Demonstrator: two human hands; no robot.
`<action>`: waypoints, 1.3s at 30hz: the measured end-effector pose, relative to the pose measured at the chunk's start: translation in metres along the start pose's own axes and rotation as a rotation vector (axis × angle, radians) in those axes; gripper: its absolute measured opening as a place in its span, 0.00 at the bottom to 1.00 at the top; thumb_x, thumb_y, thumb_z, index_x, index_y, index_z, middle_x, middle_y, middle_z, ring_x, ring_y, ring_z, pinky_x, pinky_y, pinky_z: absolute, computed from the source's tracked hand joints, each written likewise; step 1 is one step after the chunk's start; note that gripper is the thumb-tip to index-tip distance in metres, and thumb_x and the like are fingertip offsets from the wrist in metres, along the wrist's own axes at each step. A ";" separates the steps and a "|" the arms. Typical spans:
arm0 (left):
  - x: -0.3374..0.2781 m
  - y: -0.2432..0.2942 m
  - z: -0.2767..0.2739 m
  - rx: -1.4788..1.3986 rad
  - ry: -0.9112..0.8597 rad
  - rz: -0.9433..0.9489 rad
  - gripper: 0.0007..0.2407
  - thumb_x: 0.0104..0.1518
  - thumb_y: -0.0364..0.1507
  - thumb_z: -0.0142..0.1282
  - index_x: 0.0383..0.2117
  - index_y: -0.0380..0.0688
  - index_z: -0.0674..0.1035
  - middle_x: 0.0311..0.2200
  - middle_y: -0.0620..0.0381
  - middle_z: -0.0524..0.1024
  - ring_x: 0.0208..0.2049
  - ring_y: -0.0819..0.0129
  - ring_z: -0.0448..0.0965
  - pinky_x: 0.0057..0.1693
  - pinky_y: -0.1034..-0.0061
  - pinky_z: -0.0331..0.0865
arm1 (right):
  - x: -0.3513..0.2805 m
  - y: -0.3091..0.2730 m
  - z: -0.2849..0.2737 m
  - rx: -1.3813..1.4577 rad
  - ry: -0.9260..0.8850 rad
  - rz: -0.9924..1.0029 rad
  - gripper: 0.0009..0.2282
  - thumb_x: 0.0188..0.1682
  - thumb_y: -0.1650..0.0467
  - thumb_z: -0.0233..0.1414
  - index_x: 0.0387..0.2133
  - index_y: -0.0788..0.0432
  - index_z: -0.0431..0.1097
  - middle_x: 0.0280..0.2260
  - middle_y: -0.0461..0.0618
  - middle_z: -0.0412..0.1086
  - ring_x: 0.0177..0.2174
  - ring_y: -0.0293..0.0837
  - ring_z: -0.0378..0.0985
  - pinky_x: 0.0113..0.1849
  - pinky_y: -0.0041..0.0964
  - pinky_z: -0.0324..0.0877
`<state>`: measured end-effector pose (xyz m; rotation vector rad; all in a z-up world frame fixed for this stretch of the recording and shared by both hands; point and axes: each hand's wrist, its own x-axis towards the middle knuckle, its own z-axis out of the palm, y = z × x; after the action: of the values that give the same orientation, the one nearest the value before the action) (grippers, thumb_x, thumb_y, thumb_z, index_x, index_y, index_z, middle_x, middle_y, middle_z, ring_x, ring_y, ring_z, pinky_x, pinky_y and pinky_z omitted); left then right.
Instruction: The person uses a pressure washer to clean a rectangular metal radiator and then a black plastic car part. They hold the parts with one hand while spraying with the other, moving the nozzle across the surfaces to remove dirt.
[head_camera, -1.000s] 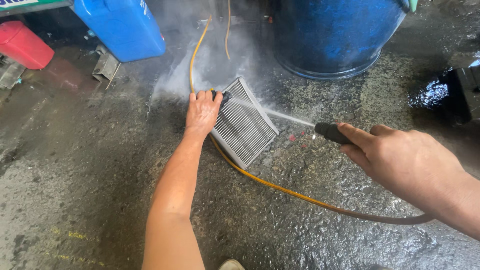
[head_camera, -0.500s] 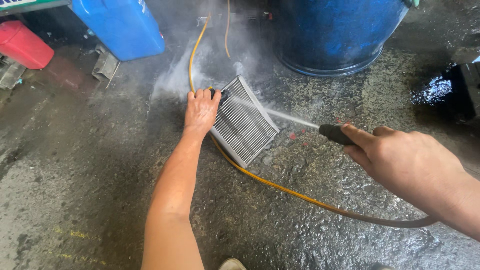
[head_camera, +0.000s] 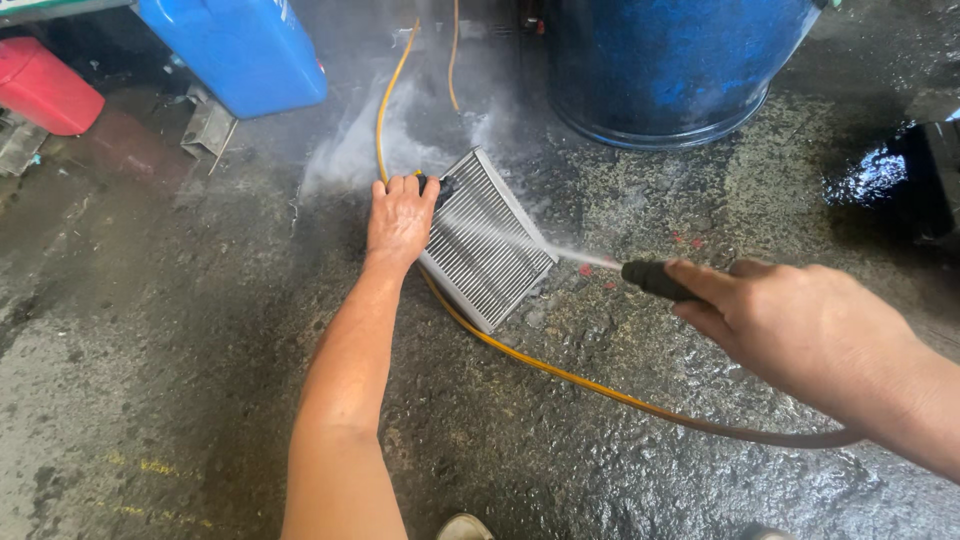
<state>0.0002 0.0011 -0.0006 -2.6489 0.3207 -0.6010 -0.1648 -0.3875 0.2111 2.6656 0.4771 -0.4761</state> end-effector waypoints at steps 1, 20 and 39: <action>0.000 0.000 0.000 0.004 0.013 0.001 0.18 0.55 0.27 0.55 0.54 0.52 0.75 0.37 0.57 0.75 0.44 0.60 0.74 0.49 0.61 0.63 | 0.000 -0.001 0.002 0.021 0.005 0.003 0.24 0.58 0.55 0.40 0.67 0.44 0.56 0.21 0.41 0.69 0.17 0.34 0.76 0.20 0.28 0.74; 0.001 0.003 0.002 0.002 0.034 0.001 0.17 0.55 0.27 0.55 0.53 0.51 0.76 0.37 0.56 0.76 0.42 0.60 0.74 0.50 0.60 0.63 | 0.000 0.006 0.018 0.149 0.066 -0.028 0.20 0.52 0.56 0.48 0.58 0.43 0.65 0.15 0.43 0.73 0.16 0.39 0.78 0.24 0.36 0.78; 0.001 0.003 -0.001 -0.018 0.016 -0.002 0.19 0.55 0.27 0.54 0.55 0.51 0.75 0.38 0.56 0.76 0.44 0.60 0.74 0.50 0.60 0.62 | -0.002 -0.001 0.017 0.135 -0.046 0.020 0.21 0.55 0.56 0.44 0.62 0.41 0.61 0.17 0.41 0.71 0.18 0.37 0.79 0.24 0.34 0.77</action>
<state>0.0007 -0.0024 -0.0007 -2.6631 0.3297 -0.6234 -0.1717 -0.3947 0.1966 2.7784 0.4181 -0.5820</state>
